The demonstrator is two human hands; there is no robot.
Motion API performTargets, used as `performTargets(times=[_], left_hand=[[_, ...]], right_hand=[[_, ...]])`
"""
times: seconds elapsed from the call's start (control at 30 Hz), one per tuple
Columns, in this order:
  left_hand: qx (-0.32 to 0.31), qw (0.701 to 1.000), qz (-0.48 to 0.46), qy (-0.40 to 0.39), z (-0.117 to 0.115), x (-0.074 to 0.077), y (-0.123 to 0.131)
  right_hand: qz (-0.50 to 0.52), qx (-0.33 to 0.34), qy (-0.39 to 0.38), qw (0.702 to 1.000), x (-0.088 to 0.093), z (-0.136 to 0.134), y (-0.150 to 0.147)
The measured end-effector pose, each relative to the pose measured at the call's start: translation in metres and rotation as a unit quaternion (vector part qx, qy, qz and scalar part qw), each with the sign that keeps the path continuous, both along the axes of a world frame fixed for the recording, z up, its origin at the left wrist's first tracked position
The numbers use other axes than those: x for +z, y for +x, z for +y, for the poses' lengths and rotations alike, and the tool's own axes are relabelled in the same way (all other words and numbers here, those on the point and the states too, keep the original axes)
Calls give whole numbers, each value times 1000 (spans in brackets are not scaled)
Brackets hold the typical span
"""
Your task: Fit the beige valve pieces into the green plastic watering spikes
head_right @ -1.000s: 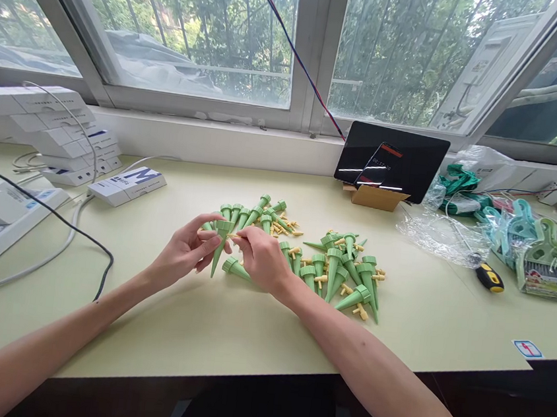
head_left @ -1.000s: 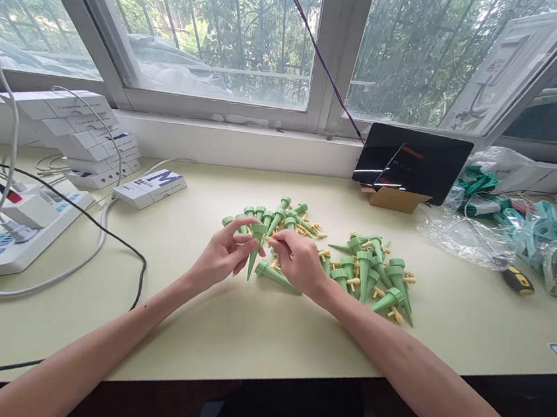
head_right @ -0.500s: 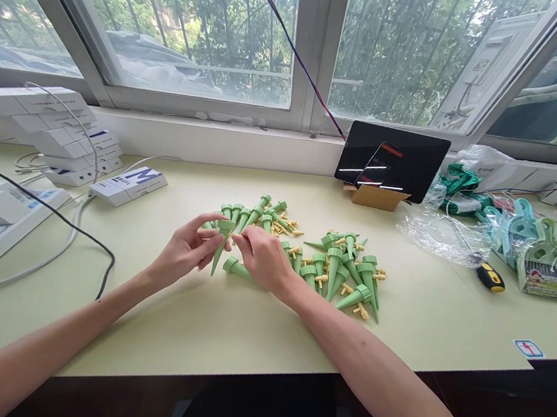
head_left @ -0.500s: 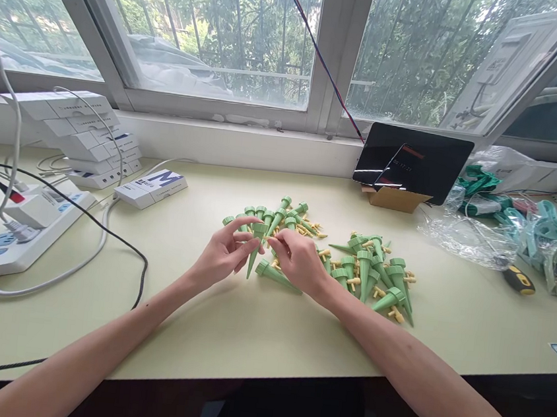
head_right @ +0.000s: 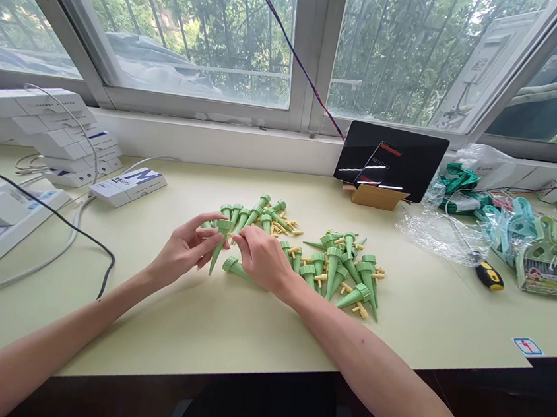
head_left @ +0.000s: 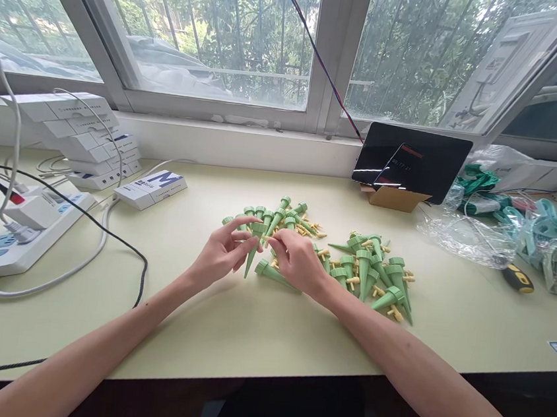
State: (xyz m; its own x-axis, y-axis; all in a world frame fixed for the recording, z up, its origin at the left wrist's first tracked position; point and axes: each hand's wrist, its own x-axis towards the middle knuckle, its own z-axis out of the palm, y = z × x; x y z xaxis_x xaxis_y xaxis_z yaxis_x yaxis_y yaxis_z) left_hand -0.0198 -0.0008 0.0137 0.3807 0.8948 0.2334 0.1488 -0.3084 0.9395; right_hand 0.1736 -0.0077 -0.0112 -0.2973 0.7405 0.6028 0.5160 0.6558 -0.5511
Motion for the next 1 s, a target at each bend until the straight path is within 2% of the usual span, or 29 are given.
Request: performTargets(times=[0.33,1.0], left_hand=[[10,1000,-9,-8,-2,3,1],[10,1000,4,-4,1,-2,-2]], right_hand=[[0,-5,13,1000,-2,3,1],[12,3,16,1000,-5,5,1]])
